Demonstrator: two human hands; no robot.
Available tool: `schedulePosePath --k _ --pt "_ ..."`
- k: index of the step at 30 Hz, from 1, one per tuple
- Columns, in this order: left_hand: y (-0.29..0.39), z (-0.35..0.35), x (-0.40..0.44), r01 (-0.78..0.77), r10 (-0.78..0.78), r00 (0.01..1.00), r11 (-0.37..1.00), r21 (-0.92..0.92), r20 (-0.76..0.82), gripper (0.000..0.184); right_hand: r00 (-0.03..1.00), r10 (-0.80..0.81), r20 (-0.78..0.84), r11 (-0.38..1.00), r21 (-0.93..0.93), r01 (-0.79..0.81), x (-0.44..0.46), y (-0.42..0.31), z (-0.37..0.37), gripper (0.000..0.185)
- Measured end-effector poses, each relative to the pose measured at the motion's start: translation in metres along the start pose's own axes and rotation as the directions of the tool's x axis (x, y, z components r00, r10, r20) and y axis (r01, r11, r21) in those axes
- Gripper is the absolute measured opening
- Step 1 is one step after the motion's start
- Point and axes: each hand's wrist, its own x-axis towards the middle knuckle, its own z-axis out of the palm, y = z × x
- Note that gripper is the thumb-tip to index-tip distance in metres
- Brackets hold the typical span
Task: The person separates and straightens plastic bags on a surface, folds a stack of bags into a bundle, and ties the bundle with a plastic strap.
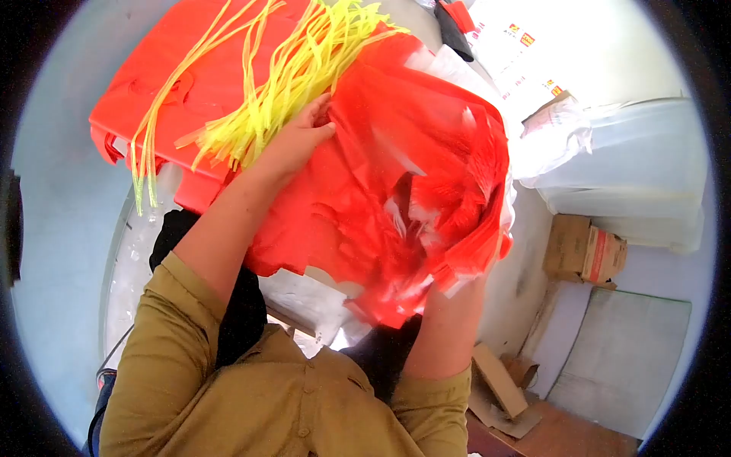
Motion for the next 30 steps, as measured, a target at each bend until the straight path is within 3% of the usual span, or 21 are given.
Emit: schedulePosePath --k 1,2,5,8,11,14,17,20,23,26,29,30 --pt "-0.001 -0.002 0.002 -0.01 0.009 1.0 0.999 0.031 0.012 0.074 0.997 0.075 -0.002 0.996 0.039 -0.075 0.001 0.009 0.0 0.077" --pt "-0.001 -0.005 0.002 -0.019 0.022 1.0 0.988 0.155 -0.019 0.074 0.984 0.176 0.029 0.952 0.251 -0.177 0.0 0.016 0.0 0.071" --pt "0.011 -0.006 0.002 -0.062 0.069 0.998 0.947 0.317 -0.008 0.068 0.997 0.083 -0.007 0.964 0.255 -0.078 -0.003 -0.005 0.001 0.068" --pt "0.025 0.001 0.016 -0.168 0.151 0.986 0.933 0.319 0.077 0.061 0.997 0.075 -0.03 0.961 0.27 -0.064 0.0 -0.006 -0.001 0.066" --pt "0.042 0.009 0.029 -0.133 0.086 0.979 0.957 0.256 0.184 0.058 0.992 0.116 -0.04 0.951 0.292 -0.099 0.002 -0.002 -0.006 0.063" --pt "0.028 0.009 0.041 0.046 -0.065 0.989 0.988 0.147 0.132 0.053 0.987 0.153 -0.049 0.937 0.326 -0.129 0.004 0.001 -0.011 0.06" --pt "0.034 0.012 0.029 0.098 -0.125 0.991 0.9 0.425 0.037 0.061 0.982 0.183 -0.047 0.919 0.364 -0.154 0.006 0.002 -0.012 0.058" --pt "0.044 0.004 0.025 0.008 -0.091 0.989 0.828 0.56 0.12 0.069 0.977 0.211 -0.044 0.894 0.412 -0.174 0.009 -0.001 -0.012 0.055" --pt "0.054 -0.009 0.033 0.041 -0.185 0.946 0.883 0.468 0.267 0.069 0.97 0.239 -0.034 0.867 0.458 -0.197 0.011 -0.005 -0.011 0.053" --pt "0.067 0.002 0.016 0.078 -0.142 0.983 0.895 0.439 0.116 0.058 0.964 0.264 -0.026 0.839 0.499 -0.217 0.009 -0.01 -0.012 0.051" --pt "0.069 -0.006 0.006 0.036 -0.225 0.924 0.856 0.516 0.308 0.055 0.955 0.295 -0.018 0.804 0.545 -0.237 0.006 -0.016 -0.01 0.048" --pt "0.059 -0.009 0.006 0.074 -0.225 0.926 0.895 0.44 0.302 0.051 0.953 0.304 -0.013 0.792 0.56 -0.245 0.006 -0.018 -0.01 0.048"
